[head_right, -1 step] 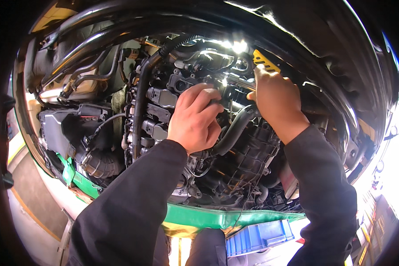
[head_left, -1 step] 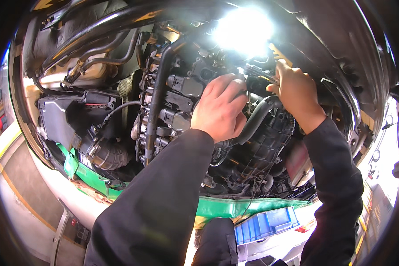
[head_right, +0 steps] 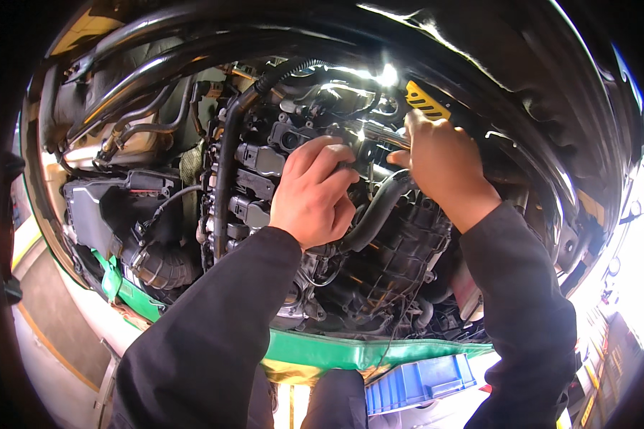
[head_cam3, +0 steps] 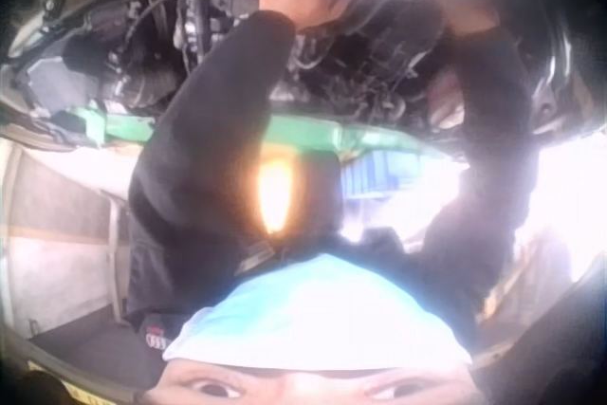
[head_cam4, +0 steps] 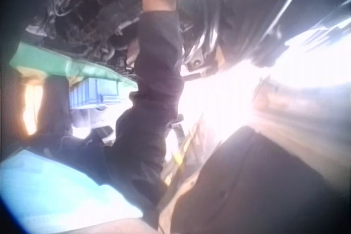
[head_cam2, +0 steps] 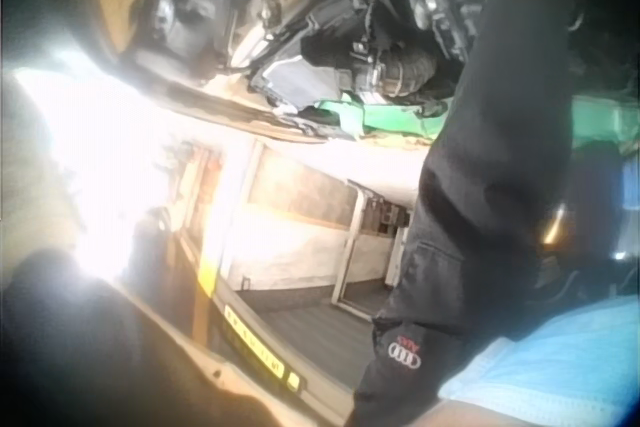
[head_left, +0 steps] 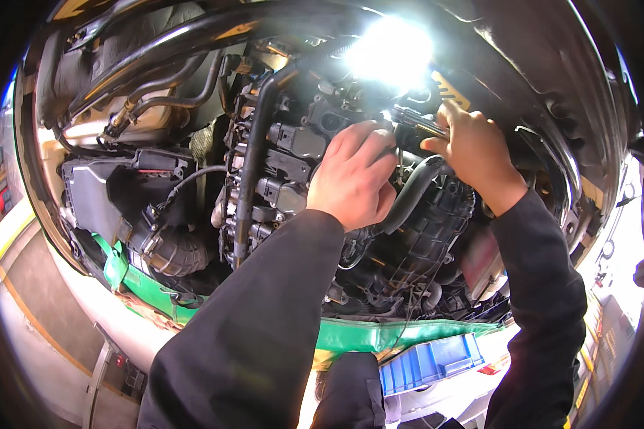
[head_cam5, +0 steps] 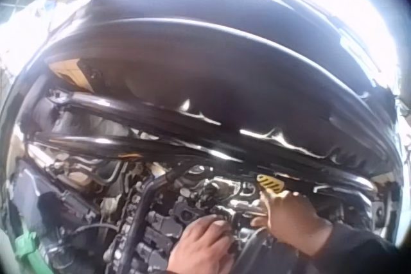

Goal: The person works under the hood of a car, using a socket wrench and flashlight to loosen and tighten bolts on the engine. They repeatedly reach into a blue parts bin to select tools and components, then apply them to the engine bay while illuminating the area.

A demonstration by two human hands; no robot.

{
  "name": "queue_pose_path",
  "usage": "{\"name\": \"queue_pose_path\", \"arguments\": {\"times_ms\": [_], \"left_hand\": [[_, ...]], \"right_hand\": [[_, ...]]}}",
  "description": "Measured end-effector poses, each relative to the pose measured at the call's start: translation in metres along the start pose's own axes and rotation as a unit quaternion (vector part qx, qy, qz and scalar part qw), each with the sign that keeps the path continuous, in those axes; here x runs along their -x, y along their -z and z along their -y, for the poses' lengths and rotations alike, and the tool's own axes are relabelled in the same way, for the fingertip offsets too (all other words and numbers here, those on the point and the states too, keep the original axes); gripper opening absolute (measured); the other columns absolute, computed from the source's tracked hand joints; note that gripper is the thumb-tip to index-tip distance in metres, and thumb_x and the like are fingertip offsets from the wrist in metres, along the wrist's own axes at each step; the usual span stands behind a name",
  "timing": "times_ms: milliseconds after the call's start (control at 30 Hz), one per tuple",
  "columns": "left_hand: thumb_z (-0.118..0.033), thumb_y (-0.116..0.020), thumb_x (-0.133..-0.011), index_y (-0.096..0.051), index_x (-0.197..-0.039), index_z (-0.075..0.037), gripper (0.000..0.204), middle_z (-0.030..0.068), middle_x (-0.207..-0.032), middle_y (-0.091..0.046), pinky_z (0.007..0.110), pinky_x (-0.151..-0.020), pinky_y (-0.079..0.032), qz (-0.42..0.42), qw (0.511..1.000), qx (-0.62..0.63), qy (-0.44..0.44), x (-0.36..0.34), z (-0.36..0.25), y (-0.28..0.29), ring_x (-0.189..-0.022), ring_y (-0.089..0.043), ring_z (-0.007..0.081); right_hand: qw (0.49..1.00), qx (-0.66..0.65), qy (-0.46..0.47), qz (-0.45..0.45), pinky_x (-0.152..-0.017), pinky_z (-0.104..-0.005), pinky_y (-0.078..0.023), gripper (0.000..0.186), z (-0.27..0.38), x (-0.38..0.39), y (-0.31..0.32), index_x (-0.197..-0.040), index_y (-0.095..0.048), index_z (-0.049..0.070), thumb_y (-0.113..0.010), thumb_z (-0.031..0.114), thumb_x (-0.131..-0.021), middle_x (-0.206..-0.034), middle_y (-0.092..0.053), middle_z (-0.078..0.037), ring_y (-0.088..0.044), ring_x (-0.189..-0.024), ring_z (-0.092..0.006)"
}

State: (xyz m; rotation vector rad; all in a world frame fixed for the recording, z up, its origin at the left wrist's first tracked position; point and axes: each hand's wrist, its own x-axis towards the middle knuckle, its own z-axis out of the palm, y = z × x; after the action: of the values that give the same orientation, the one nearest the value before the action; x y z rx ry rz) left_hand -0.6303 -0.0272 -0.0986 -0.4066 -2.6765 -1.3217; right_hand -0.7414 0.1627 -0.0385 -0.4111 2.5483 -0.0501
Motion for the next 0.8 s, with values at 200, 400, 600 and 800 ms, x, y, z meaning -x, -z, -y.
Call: {"name": "queue_pose_path", "arguments": {"times_ms": [200,400,600,800], "left_hand": [[-0.003,-0.066,-0.065,-0.067,-0.094,-0.007,0.030,0.0093,-0.118,-0.062,0.049,-0.102,-0.047,-0.002,1.000,-0.006,-0.005,-0.001,-0.001,0.000,-0.123,-0.056,0.0371],[-0.002,-0.066,-0.064,-0.066,-0.092,-0.008,0.028,0.0093,-0.117,-0.062,0.049,-0.102,-0.047,0.005,1.000,-0.006,-0.008,-0.002,-0.001,0.001,-0.123,-0.056,0.0370],[-0.003,-0.066,-0.064,-0.066,-0.094,-0.008,0.030,0.0095,-0.117,-0.062,0.050,-0.103,-0.046,0.000,1.000,-0.005,-0.011,-0.003,-0.001,0.001,-0.123,-0.056,0.0370],[-0.010,-0.069,-0.068,-0.067,-0.089,-0.005,0.022,0.0102,-0.121,-0.061,0.049,-0.107,-0.045,0.023,0.998,-0.048,-0.015,0.002,0.001,0.000,-0.127,-0.053,0.0355]], "right_hand": [[0.998,0.040,-0.001,0.057,-0.088,-0.0486,-0.059,0.021,0.000,0.002,0.007,-0.099,-0.071,0.000,-0.067,0.017,-0.088,-0.098,-0.074,-0.025,-0.073,-0.101,-0.0386],[0.991,0.120,-0.003,-0.062,-0.076,-0.0426,-0.063,0.015,0.007,-0.008,0.000,-0.100,-0.070,0.001,-0.067,0.011,-0.089,-0.092,-0.076,-0.017,-0.077,-0.086,-0.0359],[0.997,0.077,-0.019,0.018,-0.085,-0.0463,-0.059,0.030,0.001,-0.006,-0.001,-0.101,-0.068,0.002,-0.076,0.028,-0.089,-0.095,-0.074,-0.017,-0.073,-0.095,-0.0371],[0.998,0.023,0.046,0.034,-0.088,-0.0506,-0.054,0.013,-0.010,-0.006,0.013,-0.097,-0.065,0.000,-0.063,0.010,-0.088,-0.096,-0.071,-0.022,-0.069,-0.099,-0.0423]]}}
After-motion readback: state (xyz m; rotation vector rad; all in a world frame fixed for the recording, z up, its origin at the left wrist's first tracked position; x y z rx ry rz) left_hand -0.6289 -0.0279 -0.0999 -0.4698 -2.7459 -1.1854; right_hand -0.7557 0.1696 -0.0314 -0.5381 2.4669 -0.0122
